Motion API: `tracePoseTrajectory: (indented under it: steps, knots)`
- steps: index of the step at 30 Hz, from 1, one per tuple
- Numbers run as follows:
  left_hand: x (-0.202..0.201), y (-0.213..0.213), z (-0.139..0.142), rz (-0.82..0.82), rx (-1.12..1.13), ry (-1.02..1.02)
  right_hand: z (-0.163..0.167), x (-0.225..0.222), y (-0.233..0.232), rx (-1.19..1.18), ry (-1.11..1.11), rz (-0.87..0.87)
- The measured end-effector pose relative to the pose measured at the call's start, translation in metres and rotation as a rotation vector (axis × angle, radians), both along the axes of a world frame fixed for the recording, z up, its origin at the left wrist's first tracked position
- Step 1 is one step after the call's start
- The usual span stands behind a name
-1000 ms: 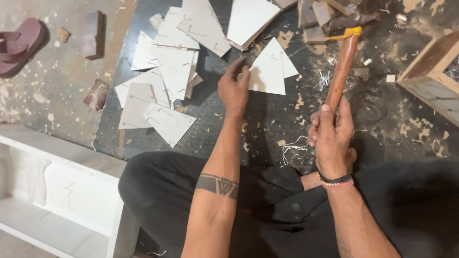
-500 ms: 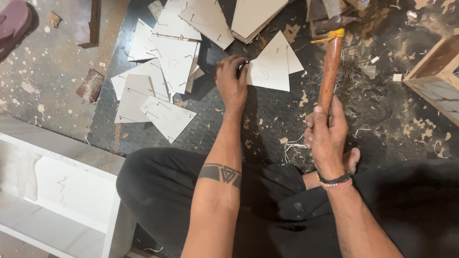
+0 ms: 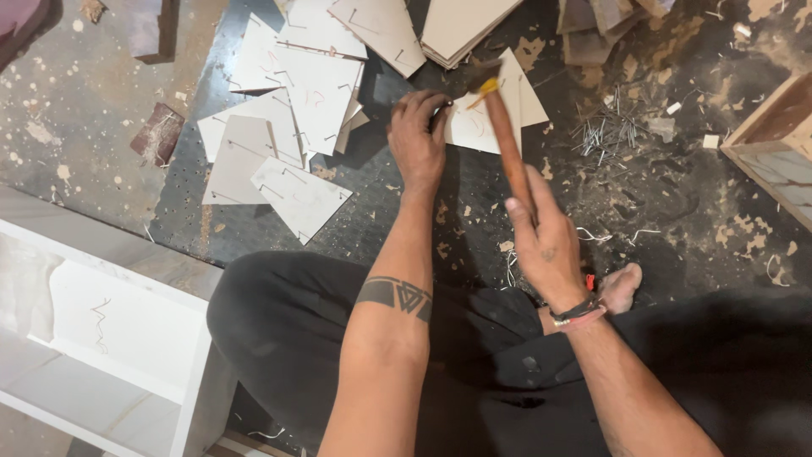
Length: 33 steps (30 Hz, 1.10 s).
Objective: The person sits on the floor and hammers nails into small white board pieces one at a time, taking nails from a wooden box and setting worked pieces onto a pile of finished boards.
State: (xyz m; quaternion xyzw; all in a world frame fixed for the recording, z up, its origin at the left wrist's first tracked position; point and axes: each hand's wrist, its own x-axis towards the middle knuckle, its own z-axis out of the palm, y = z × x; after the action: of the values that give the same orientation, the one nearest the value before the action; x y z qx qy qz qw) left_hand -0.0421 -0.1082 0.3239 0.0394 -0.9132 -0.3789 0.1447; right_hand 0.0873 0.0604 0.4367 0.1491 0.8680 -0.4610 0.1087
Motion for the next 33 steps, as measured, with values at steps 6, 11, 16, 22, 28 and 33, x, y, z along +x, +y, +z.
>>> tracePoseTrajectory:
  steps: [6, 11, 16, 22, 28, 33]
  knots:
    - [0.001, -0.006, -0.003, 0.009, -0.02, 0.004, 0.004, 0.011, -0.016, -0.01, 0.342, 0.078]
    - [0.002, -0.008, -0.001, 0.012, -0.008, -0.005, 0.0, -0.003, -0.022, 0.115, 0.034, 0.118]
    - [0.004, -0.008, 0.0, 0.002, -0.02, -0.014, 0.006, 0.002, -0.022, -0.036, 0.07, 0.026]
    - [0.001, -0.003, -0.001, 0.039, 0.006, -0.006, 0.008, 0.008, -0.018, -0.34, 0.138, -0.104]
    - [-0.009, 0.02, 0.008, 0.133, 0.001, -0.056, 0.017, 0.012, 0.019, -0.564, 0.202, -0.299]
    - [0.007, 0.039, 0.022, 0.083, -0.171, 0.175, 0.035, 0.016, 0.057, -0.63, 0.318, -0.418]
